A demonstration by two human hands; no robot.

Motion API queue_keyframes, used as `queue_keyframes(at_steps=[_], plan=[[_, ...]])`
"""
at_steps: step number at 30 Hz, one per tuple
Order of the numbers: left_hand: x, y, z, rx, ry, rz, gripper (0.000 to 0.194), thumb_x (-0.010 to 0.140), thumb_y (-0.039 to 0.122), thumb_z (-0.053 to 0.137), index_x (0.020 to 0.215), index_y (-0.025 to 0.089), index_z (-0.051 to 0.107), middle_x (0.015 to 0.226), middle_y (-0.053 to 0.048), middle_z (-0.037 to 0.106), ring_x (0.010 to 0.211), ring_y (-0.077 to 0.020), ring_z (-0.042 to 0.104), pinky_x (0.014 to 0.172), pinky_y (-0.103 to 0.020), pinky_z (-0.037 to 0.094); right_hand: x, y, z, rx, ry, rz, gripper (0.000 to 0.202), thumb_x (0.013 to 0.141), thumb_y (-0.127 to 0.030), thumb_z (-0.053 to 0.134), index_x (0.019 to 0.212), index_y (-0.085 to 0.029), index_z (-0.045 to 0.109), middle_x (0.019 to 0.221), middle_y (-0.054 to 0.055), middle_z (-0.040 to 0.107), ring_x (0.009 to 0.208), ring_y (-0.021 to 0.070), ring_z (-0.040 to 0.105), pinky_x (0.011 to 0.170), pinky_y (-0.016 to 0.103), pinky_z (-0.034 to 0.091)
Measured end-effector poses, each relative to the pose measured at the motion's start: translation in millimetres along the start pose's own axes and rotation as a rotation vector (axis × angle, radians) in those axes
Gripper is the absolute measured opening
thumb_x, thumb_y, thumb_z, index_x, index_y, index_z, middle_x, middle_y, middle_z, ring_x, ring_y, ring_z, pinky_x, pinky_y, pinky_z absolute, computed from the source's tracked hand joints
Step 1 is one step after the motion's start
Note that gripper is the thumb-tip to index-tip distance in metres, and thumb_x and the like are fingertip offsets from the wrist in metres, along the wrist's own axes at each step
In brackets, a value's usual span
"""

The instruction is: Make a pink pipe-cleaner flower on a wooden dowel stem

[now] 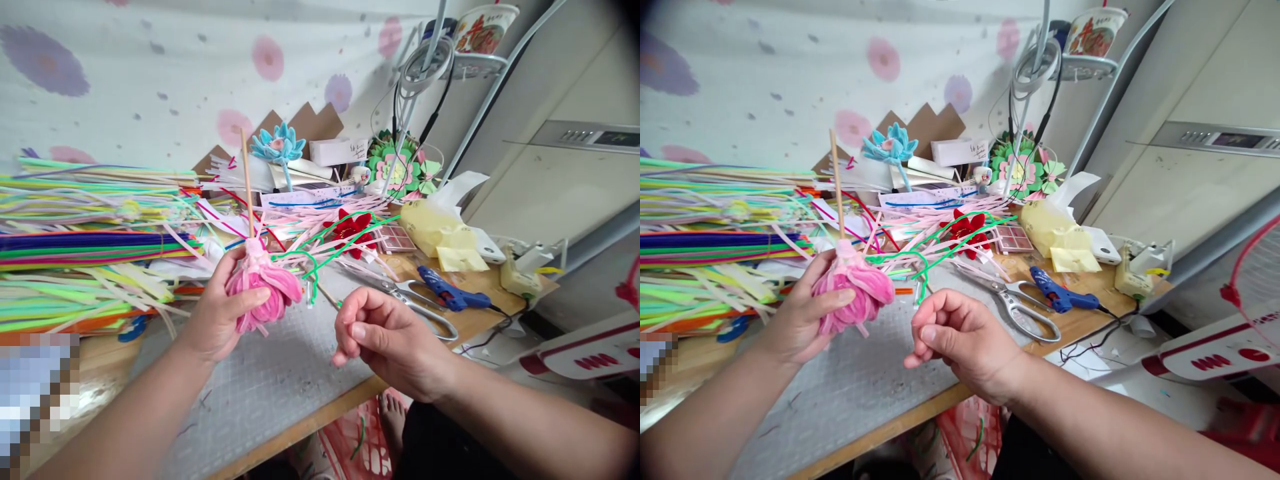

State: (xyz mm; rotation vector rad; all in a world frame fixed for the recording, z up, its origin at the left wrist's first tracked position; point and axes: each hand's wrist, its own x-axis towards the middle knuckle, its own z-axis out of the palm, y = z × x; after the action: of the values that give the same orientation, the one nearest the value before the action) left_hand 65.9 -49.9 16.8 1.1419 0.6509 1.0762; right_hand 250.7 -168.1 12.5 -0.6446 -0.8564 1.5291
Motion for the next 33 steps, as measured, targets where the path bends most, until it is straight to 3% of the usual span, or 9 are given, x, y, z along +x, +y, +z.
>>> queue_keyframes(at_steps=[15,23,31,33], plan=[[-1.0,0.0,-0.6,-0.014,0.011,0.0,0.052,0.062,0.014,0.077,0.109,0.024,0.058,0.09,0.002,0.064,0.076,-0.0138,0.058,0.063,-0.021,0.049,-0.2,-1.0,2.7,0.054,-0.01,-0.045,0.02,0.074,-0.022,0.078,0.087,-0.018,0.063,0.063,-0.005,0.063,0.054,0.0043,0.056,0.067,0.022,0.057],[-1.1,0.0,1.0,-0.003,0.011,-0.01,0.056,0.06,0.016,0.079,0.11,0.025,0.058,0.091,0.002,0.064,0.078,-0.0154,0.058,0.063,-0.022,0.049,-2.7,-1.1,7.7,0.034,0.033,-0.088,0.014,0.079,-0.026,0.073,0.084,-0.019,0.062,0.052,-0.007,0.053,0.048,0.005,0.045,0.06,0.022,0.057],[-2.5,0.3,-0.4,-0.017,-0.006,-0.014,0.053,0.062,0.015,0.078,0.11,0.025,0.058,0.092,0.002,0.064,0.078,-0.0146,0.059,0.063,-0.021,0.051,-1.2,3.5,4.1,0.073,0.025,-0.119,0.012,0.084,-0.029,0.067,0.09,-0.021,0.062,0.047,-0.013,0.028,0.04,0.0032,0.019,0.044,0.016,0.051],[-2.4,-0.4,-1.5,-0.03,-0.019,-0.014,0.052,0.063,0.015,0.078,0.11,0.027,0.057,0.091,0.003,0.064,0.075,-0.0141,0.059,0.062,-0.021,0.052,-4.9,2.3,0.6,0.02,-0.044,-0.049,0.013,0.083,-0.03,0.068,0.088,-0.019,0.063,0.048,-0.012,0.035,0.038,0.0019,0.026,0.045,0.016,0.05]])
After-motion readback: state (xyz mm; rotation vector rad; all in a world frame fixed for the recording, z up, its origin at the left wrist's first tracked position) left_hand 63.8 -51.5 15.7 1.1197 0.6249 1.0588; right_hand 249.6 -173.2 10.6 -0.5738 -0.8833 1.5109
